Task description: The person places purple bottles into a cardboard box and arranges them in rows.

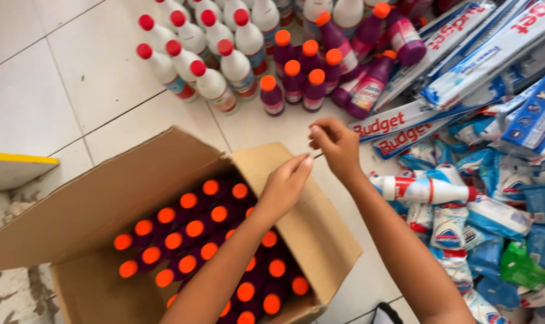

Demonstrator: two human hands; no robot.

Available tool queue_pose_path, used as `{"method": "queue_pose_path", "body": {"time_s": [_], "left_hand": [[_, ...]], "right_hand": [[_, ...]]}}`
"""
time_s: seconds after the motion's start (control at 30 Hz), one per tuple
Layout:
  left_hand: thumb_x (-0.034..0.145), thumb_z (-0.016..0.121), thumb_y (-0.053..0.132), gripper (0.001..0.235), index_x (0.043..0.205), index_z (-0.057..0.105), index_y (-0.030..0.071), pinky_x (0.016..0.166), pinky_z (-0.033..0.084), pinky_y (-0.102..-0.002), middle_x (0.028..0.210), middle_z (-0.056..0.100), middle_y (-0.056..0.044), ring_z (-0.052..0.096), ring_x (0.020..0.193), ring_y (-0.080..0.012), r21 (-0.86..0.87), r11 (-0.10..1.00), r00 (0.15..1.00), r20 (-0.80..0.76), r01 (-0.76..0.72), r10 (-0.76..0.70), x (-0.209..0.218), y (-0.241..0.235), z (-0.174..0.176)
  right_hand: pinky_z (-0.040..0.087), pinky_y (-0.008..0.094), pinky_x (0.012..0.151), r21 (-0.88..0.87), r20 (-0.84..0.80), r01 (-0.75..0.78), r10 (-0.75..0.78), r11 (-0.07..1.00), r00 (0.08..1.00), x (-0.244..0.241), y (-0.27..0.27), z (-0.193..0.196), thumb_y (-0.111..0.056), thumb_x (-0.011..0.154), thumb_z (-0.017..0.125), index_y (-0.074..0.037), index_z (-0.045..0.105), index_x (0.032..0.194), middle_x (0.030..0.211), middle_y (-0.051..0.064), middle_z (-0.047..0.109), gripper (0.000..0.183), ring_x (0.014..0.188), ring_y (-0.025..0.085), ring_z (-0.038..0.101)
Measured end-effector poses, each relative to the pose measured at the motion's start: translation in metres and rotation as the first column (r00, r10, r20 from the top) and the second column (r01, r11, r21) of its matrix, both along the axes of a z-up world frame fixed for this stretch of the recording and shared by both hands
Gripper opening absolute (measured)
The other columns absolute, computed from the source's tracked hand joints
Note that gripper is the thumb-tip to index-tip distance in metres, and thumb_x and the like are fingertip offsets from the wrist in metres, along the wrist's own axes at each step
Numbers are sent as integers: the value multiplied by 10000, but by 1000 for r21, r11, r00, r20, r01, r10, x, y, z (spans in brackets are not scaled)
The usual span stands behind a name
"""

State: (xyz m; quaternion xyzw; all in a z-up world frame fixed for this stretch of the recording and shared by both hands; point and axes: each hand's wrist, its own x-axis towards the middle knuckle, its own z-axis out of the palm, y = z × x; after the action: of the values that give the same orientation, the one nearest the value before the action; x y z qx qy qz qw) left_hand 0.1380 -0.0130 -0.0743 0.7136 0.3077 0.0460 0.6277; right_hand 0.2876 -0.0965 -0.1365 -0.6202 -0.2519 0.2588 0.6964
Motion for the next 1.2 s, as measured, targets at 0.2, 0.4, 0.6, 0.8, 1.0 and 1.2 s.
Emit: {"method": "queue_pose_path", "body": {"time_s": [0.2,0.4,0.6,0.8,1.0,1.2], "left_hand": [[1012,542,534,599,1124,686,-36,790,467,-352,1001,651,-81,595,957,-232,-277,960,989,-119,48,-83,164,-18,-166],[898,581,617,739,1405,548,81,948,465,-425,1394,598,-90,576,1254,-235,-544,822,974,-219,-170,57,232,-29,-213],[855,545,651,874,1528,388,115,1017,423,-463,1539,468,-133,494,1345,-266,-716,637,957,-247,-285,151,237,-23,-206],[813,527,688,990,1524,379,15,1001,434,-451,1539,481,-150,553,1305,-241,-747,541,922,-324,-387,212,217,-14,-177],[865,492,672,956,1496,372,-35,997,454,-388,1505,534,-169,614,1279,-221,-779,554,956,-252,-294,153,157,-14,-85],[915,446,634,854,1463,491,-19,991,475,-390,1399,624,-116,627,1241,-214,-825,552,992,-69,-118,109,45,10,32]], "right_hand": [[562,325,729,-273,435,352,-211,895,875,141,-39,-65,-115,941,716,-37,685,1146,1015,122,688,222,845,215,708],[526,525,860,-545,627,465,-29,697,778,230,-30,-73,-270,901,758,-165,460,1485,1164,193,628,664,1039,416,653],[499,594,879,-811,435,354,76,466,897,258,-7,-81,-478,933,674,-224,265,1597,1220,242,610,820,1093,468,634],[534,547,866,-507,591,479,-116,717,798,239,-23,-114,-395,948,752,-127,447,1451,1181,284,639,646,1055,476,657],[575,368,860,-226,396,462,-353,857,848,173,-60,-19,-221,1037,687,-79,513,1334,1128,147,702,373,997,276,728],[527,249,826,88,283,270,-284,959,916,80,-69,101,-123,1104,649,-88,536,1338,1131,44,666,262,957,87,620]]}}
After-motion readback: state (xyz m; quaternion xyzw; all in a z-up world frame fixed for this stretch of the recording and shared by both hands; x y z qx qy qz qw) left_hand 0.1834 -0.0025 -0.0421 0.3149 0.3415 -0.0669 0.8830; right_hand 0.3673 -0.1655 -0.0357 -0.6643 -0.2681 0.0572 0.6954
